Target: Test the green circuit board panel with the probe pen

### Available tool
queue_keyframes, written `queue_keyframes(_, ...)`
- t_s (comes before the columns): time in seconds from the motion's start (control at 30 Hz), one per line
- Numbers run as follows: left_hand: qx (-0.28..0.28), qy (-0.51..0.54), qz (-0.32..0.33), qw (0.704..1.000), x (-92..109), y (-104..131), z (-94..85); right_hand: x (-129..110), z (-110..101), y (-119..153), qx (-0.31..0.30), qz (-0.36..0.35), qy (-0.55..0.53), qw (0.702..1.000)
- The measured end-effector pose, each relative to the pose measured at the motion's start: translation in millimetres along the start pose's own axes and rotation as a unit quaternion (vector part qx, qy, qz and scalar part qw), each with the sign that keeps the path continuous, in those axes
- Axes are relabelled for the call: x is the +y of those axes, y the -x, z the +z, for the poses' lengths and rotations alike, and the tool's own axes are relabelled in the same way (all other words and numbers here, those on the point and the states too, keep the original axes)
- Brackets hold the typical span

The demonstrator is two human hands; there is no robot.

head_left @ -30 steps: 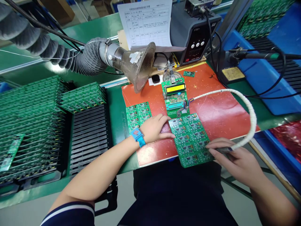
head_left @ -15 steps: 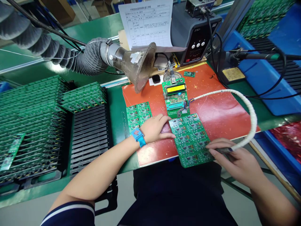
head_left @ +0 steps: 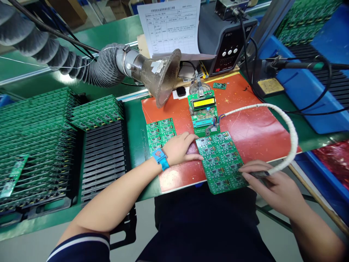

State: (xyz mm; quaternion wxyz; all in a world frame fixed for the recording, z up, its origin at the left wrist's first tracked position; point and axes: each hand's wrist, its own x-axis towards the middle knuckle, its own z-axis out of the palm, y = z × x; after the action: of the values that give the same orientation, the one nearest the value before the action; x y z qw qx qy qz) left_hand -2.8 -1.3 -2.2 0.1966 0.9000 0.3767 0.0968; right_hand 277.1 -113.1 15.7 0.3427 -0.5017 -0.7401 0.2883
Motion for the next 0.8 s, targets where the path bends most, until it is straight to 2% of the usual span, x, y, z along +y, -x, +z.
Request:
queue_keyframes(0.37, 0.02, 0.011, 0.004, 1.0, 0.5, 0.6, 0.5, 1.2, -0.5, 4.1, -0.002, -0.004, -0.007, 1.0)
queue_keyframes(0.5, 0.035, 0.031, 0.052, 0.998, 0.4, 0.3, 0.8, 2.6, 0.3, 5.0, 0.001, 0.005, -0.006, 1.0)
queue_keyframes(0.67, 0.023, 0.008, 0.13, 0.991, 5.9, 1.1, -1.0, 2.6, 0.3, 5.7, 0.005, 0.021, -0.003, 1.0)
queue_keyframes(0.8, 0.014, 0.01, 0.157, 0.987, 8.5, 2.0, 0.5, 2.2, -1.8, 7.4, -0.001, 0.054, -0.004, 0.999)
